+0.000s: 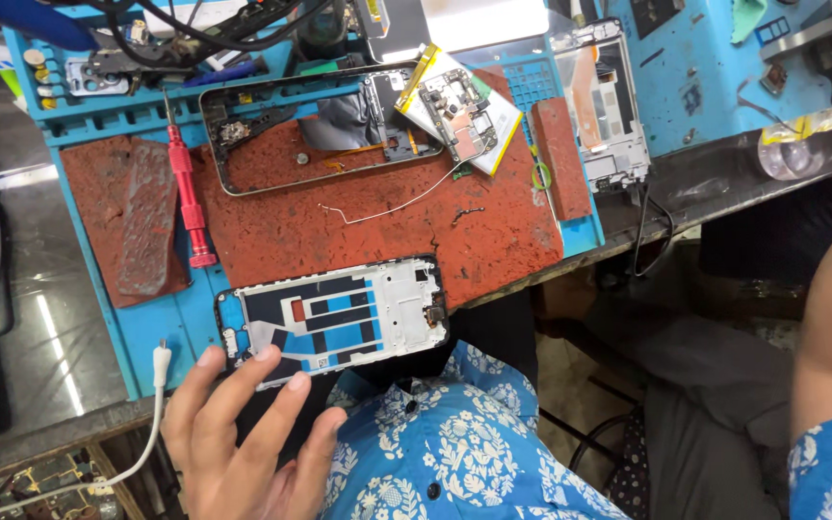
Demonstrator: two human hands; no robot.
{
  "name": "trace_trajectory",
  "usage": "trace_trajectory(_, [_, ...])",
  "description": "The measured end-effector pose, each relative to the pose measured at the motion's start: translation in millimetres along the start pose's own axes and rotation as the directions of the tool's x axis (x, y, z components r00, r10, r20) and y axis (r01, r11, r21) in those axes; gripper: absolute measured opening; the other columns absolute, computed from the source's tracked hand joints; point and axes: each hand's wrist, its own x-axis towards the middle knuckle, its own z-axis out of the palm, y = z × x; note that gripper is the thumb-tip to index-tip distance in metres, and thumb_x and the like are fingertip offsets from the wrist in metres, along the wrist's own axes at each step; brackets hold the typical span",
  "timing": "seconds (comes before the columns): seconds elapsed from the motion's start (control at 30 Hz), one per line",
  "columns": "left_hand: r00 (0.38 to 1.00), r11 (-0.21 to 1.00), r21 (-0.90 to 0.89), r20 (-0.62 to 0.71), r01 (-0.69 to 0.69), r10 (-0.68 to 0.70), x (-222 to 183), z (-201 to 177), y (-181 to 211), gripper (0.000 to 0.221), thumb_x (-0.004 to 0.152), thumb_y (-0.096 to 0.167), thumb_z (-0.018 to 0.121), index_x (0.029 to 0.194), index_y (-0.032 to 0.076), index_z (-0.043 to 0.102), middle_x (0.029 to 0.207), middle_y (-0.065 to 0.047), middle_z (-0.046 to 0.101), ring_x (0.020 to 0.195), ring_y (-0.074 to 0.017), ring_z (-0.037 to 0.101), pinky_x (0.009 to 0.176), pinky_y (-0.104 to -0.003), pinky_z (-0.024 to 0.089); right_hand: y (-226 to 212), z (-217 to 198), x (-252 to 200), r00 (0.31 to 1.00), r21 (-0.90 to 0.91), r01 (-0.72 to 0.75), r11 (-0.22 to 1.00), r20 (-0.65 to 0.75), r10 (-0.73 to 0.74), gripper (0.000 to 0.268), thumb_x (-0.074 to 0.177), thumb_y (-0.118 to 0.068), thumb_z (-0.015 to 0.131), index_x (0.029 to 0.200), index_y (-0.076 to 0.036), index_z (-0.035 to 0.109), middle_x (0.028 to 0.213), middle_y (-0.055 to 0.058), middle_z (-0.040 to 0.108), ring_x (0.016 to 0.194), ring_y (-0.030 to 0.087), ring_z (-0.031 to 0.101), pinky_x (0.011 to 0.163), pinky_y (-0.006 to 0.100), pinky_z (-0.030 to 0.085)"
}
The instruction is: The person applies glue from a tube to the frame of a mobile phone, then positions a screen and uses tweezers, a screwdriver, and a plastic tool to manage internal components and screws.
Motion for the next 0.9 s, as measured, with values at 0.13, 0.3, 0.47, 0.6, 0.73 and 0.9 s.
trace_trajectory(0.13, [0.998,0.998,-0.044,-0.036,-0.05,0.048,2.7,-1.6,2.6,0.043,0.076,0.027,0.087,0.112,0.013,0.068,0.126,-0.011,0.064,0.132,-0.0398,0.051,0.113,-0.049,0.043,4.9,3.1,-0.6,0.999,-0.008,-0.028,1.0,0.018,0.028,0.041,0.086,-0.038,0.073,0.106,-0.004,0.063,0.11,0.015,0.066,0.084,0.023,0.069,0.068,0.033,0.058])
trace_trajectory(0.3, [0.998,0.967,-0.247,0.008,-0.062,0.066,5.9,-3.1,15.9,0.055,0.077,0.027,0.088,0.124,0.017,0.061,0.127,-0.009,0.064,0.125,-0.0322,0.061,0.11,-0.045,0.051,12.8,9.2,5.2,0.997,0.184,-0.062,0.981,-0.023,0.067,0.039,0.092,-0.038,0.068,0.104,-0.002,0.062,0.102,0.015,0.067,0.08,0.022,0.068,0.067,0.033,0.057])
trace_trajectory(0.47, [0.986,0.738,-0.671,0.159,0.075,0.044,9.4,16.5,57.5,0.07,0.083,0.02,0.089,0.14,0.014,0.049,0.137,-0.016,0.058,0.116,-0.0275,0.071,0.095,-0.041,0.059,8.7,7.8,-18.5,0.941,0.909,-0.298,0.291,0.229,0.249,0.038,0.098,-0.038,0.063,0.103,-0.001,0.061,0.094,0.014,0.069,0.076,0.022,0.067,0.065,0.034,0.057])
trace_trajectory(0.6, [0.98,0.784,-0.62,0.167,0.023,0.104,15.7,22.9,74.0,0.057,0.083,0.016,0.09,0.131,0.017,0.06,0.138,-0.015,0.059,0.107,-0.0264,0.077,0.091,-0.041,0.061,-44.6,39.8,-89.1,0.829,0.79,-0.546,-0.279,0.557,-0.045,0.047,0.105,-0.042,0.06,0.102,0.005,0.063,0.095,0.014,0.071,0.083,0.02,0.067,0.073,0.033,0.056])
trace_trajectory(0.73, [0.92,0.786,-0.596,0.198,-0.162,0.339,21.8,19.6,59.3,0.045,0.08,0.009,0.086,0.123,0.018,0.072,0.138,-0.013,0.06,0.108,-0.029,0.076,0.095,-0.042,0.063,-64.1,49.7,-116.5,0.687,0.524,-0.703,-0.48,0.676,-0.268,0.041,0.102,-0.042,0.06,0.11,-0.002,0.06,0.096,0.011,0.069,0.081,0.018,0.066,0.072,0.031,0.054])
trace_trajectory(0.9, [0.967,0.699,-0.714,0.151,-0.038,0.207,16.9,21.4,56.9,0.044,0.08,0.011,0.09,0.12,0.014,0.071,0.132,-0.015,0.066,0.105,-0.0265,0.078,0.089,-0.04,0.066,-45.5,35.3,-102.3,0.781,0.692,-0.609,-0.387,0.607,-0.144,0.047,0.102,-0.03,0.061,0.137,0.001,0.06,0.099,0.008,0.07,0.065,0.004,0.053,0.058,0.019,0.045])
